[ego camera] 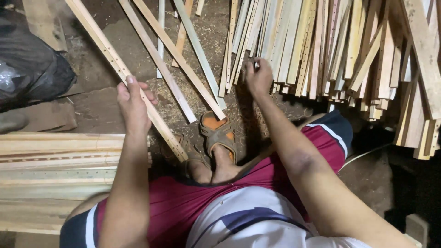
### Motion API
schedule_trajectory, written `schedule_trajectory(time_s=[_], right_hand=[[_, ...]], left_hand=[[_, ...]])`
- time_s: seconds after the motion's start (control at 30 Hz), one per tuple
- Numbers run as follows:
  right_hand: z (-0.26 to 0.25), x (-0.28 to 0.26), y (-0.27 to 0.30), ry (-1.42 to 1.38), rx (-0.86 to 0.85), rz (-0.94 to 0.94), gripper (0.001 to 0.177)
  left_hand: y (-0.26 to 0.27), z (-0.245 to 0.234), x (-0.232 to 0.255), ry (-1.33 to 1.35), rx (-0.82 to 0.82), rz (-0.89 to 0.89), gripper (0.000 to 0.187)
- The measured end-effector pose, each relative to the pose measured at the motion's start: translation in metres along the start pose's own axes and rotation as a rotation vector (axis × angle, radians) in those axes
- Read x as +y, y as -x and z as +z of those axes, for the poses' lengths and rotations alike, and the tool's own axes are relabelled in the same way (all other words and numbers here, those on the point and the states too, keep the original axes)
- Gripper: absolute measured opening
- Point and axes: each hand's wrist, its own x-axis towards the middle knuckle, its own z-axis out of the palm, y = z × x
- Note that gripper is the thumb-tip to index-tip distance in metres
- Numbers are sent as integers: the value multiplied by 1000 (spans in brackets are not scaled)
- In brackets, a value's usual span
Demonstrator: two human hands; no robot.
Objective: Sorting and inspecting thin wooden slats with pre-drilled holes in a workshop environment.
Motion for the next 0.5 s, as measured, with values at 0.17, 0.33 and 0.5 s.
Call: schedule_trajectory(time_s=[0.17,0.33,0.5], right_hand=[[-8,41,-56,444,-233,129,67],[-3,59,-61,396,-286,75,41],[-50,15,-46,154,-322,304,47]], left_hand=[[2,7,3,-20,-18,-22,36],[2,11,6,-34,-2,-16,35],[0,10,-4,-50,-25,-23,37]])
